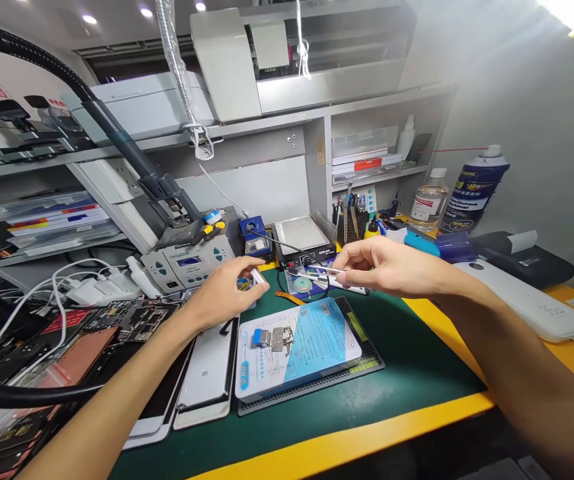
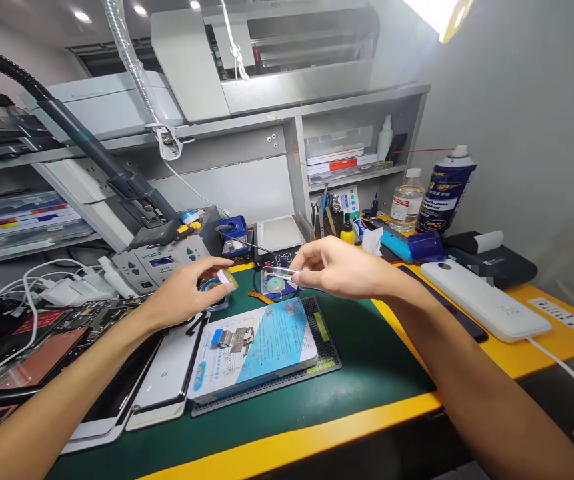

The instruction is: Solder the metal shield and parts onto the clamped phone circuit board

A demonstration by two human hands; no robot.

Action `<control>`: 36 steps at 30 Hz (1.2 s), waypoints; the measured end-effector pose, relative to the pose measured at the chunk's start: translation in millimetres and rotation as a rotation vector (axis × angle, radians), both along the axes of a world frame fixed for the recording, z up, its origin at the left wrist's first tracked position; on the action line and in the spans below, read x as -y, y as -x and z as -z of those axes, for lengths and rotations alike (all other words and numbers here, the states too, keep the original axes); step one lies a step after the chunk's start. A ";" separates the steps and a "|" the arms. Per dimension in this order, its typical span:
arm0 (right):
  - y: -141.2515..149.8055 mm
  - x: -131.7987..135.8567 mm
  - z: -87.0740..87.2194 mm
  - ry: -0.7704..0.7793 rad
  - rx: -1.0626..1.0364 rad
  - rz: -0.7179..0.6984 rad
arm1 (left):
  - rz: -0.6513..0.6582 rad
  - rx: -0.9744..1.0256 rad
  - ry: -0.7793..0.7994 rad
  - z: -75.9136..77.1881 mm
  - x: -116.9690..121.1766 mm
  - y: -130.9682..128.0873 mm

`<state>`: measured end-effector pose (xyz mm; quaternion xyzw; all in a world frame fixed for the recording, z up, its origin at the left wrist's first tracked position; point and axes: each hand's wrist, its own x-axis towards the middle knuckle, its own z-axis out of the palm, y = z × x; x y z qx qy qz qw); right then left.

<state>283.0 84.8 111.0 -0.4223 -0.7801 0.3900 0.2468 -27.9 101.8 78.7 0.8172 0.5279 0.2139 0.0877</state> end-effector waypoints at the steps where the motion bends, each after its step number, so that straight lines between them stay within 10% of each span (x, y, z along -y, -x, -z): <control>1: 0.9 0.7 -0.4 0.001 0.000 -0.001 | 0.009 -0.038 -0.005 2.4 -2.8 -1.2; 12: 1.2 0.2 1.6 -0.018 0.001 -0.027 | 0.053 -0.293 0.014 27.3 -15.1 2.2; 36: 2.7 -0.6 3.2 -0.030 0.009 -0.030 | 0.078 -0.442 -0.005 16.6 -15.4 -4.2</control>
